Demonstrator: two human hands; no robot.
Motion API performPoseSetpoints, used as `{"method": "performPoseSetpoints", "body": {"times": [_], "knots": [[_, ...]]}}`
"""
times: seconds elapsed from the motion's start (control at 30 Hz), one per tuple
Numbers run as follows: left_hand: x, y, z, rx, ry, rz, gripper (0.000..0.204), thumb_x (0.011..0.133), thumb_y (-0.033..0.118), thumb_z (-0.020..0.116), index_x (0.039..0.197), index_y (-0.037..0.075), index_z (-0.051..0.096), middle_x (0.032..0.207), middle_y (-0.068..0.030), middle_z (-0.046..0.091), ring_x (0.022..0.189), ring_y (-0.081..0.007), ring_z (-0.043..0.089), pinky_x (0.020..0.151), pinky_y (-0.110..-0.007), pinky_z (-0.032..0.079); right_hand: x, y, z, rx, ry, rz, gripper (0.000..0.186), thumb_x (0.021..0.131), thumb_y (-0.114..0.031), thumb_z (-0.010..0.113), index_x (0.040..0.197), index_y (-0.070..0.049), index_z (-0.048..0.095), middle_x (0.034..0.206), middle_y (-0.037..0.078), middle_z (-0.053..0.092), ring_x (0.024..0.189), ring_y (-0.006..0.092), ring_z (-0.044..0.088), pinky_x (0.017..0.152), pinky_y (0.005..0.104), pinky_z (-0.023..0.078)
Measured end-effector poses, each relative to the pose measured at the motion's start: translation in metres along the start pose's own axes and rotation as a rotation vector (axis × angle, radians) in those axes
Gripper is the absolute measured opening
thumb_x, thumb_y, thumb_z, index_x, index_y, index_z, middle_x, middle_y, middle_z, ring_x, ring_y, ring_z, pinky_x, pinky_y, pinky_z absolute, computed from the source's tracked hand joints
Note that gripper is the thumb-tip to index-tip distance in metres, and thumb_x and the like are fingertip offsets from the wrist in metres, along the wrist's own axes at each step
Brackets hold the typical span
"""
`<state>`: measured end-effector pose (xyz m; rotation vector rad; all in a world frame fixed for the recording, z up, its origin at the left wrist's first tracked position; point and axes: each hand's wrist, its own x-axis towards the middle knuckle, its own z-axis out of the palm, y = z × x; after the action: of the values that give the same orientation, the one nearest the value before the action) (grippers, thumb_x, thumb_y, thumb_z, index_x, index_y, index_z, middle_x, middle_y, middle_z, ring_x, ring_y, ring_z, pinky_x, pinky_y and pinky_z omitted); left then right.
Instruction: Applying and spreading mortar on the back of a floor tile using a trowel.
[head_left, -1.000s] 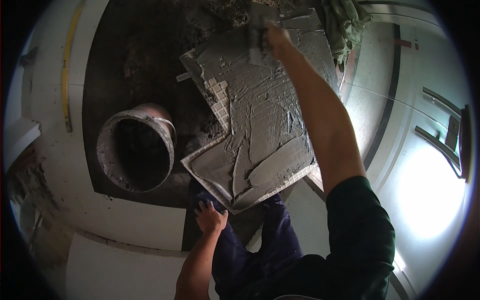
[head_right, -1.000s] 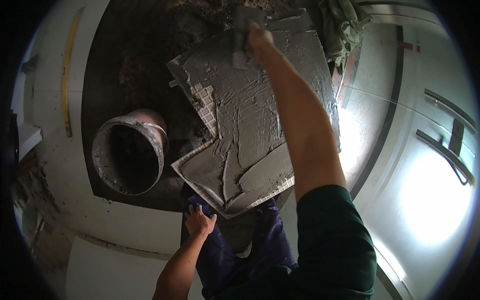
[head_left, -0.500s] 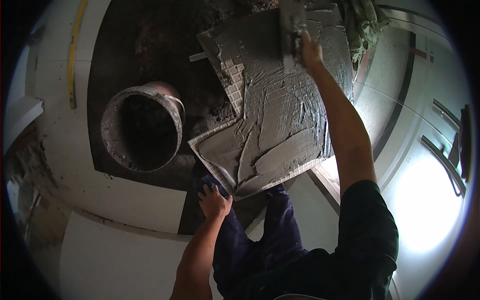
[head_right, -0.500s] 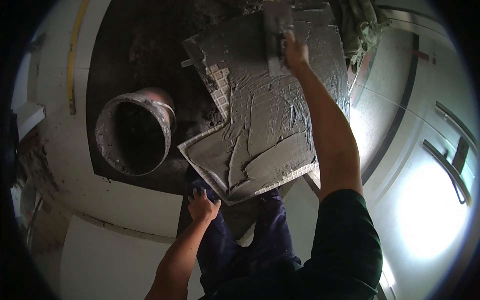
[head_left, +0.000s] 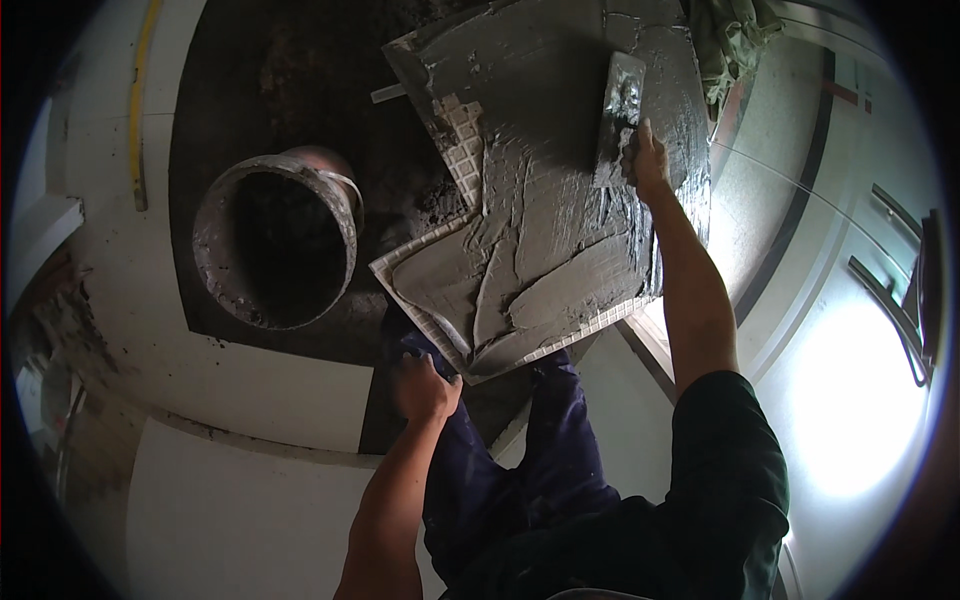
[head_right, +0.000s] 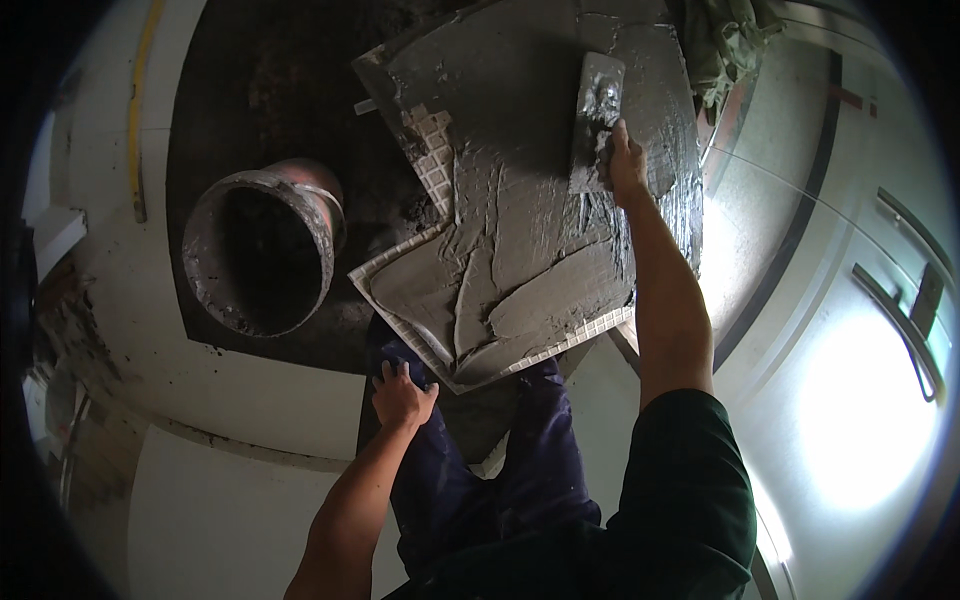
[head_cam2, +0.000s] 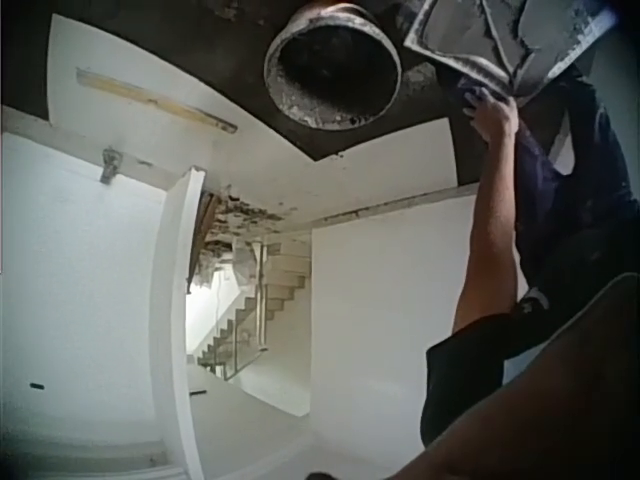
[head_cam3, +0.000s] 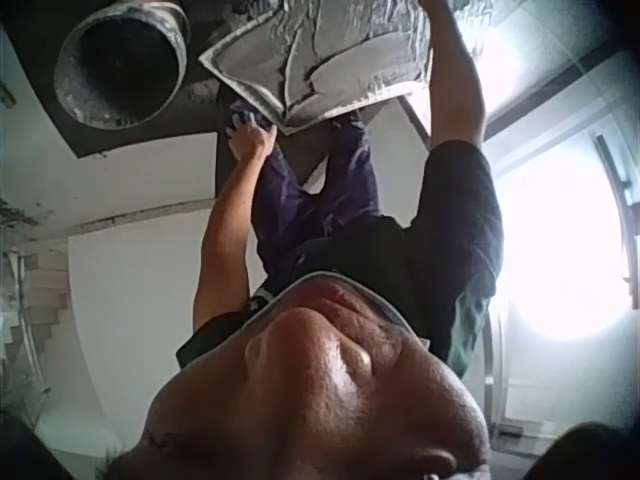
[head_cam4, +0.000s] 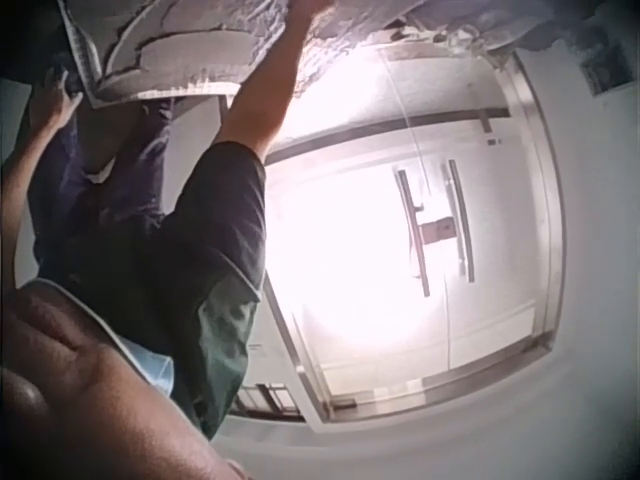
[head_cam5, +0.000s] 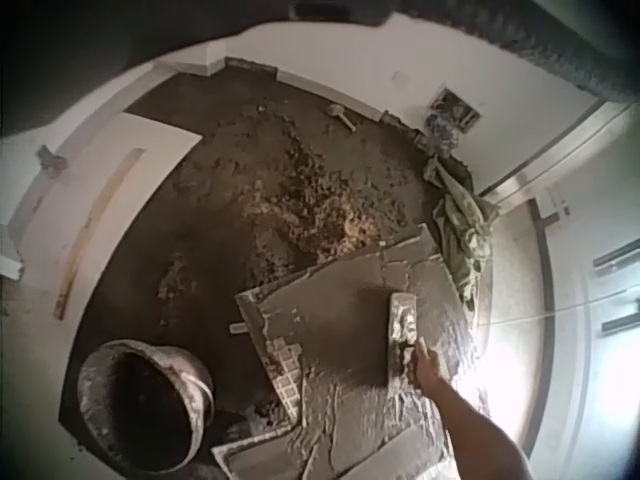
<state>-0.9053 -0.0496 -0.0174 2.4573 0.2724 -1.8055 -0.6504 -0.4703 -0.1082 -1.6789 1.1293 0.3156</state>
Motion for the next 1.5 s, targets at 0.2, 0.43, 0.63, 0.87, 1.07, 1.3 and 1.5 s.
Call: {"method": "performPoseSetpoints", "body": {"times": [0.2,0.43,0.63,0.87,1.07,1.3,1.5], "knots": [[0.002,-0.001,0.004,-0.030,0.016,0.016,0.072,0.079,0.050,0.072,0.136,0.011,0.052,0.151,-0.0188,0.036,0.131,-0.0467,0.043,0.097,-0.051,0.049,-0.017,0.036,-0.019,0.052,0.029,0.058,0.048,0.097,-0.061,0.049,0.074,-0.019,0.045,0.058,-0.003,0.046,0.043,0.0102,0.044,0.036,0.0262,0.031],[0.002,0.000,0.004,0.002,0.026,0.009,0.074,0.078,0.052,0.072,0.137,0.012,0.052,0.149,-0.0189,0.041,0.129,-0.0441,0.047,0.099,-0.049,0.050,-0.046,0.050,0.032,0.017,-0.162,0.062,0.039,0.098,-0.048,0.056,0.079,-0.015,0.051,0.059,-0.003,0.049,0.045,0.0092,0.044,0.039,0.0283,0.035],[0.001,0.007,0.001,-0.005,-0.018,0.020,0.076,0.079,0.052,0.072,0.140,0.012,0.050,0.150,-0.0191,0.039,0.131,-0.0452,0.045,0.100,-0.049,0.049,-0.069,0.053,0.103,-0.506,-0.326,-0.205,0.057,0.092,-0.055,0.058,0.100,0.000,0.066,0.077,0.015,0.068,0.071,0.0257,0.066,0.067,0.0425,0.051],[-0.001,-0.014,0.012,-0.053,0.006,0.004,0.071,0.080,0.051,0.071,0.136,0.011,0.052,0.151,-0.0203,0.036,0.132,-0.0484,0.042,0.099,-0.053,0.048,-0.131,0.018,0.189,-0.889,-0.331,-0.415,0.067,0.087,-0.065,0.057,0.116,-0.004,0.063,0.099,0.024,0.070,0.095,0.0410,0.068,0.080,0.0502,0.054],[-0.001,-0.008,0.008,-0.046,-0.017,0.019,0.076,0.080,0.053,0.071,0.140,0.011,0.049,0.151,-0.0188,0.037,0.133,-0.0453,0.043,0.102,-0.049,0.048,-0.128,0.010,0.263,-0.924,-0.407,-0.427,0.074,0.086,-0.071,0.054,0.118,-0.004,0.061,0.101,0.023,0.070,0.094,0.0413,0.068,0.080,0.0506,0.054],[-0.003,-0.014,0.010,-0.046,-0.022,0.010,0.076,0.080,0.053,0.071,0.140,0.011,0.049,0.151,-0.0184,0.038,0.132,-0.0449,0.044,0.100,-0.049,0.050,-0.145,-0.007,0.230,-0.860,-0.503,-0.422,0.074,0.084,-0.070,0.055,0.120,-0.006,0.062,0.106,0.024,0.069,0.101,0.0408,0.067,0.085,0.0497,0.052],[-0.004,-0.012,0.018,-0.097,0.006,0.012,0.068,0.080,0.050,0.071,0.133,0.011,0.054,0.149,-0.0198,0.039,0.131,-0.0463,0.044,0.097,-0.051,0.049,-0.093,0.024,0.094,-0.910,-0.184,-0.347,0.058,0.089,-0.062,0.056,0.114,-0.011,0.070,0.098,0.024,0.070,0.093,0.0418,0.069,0.077,0.0485,0.054]]}}
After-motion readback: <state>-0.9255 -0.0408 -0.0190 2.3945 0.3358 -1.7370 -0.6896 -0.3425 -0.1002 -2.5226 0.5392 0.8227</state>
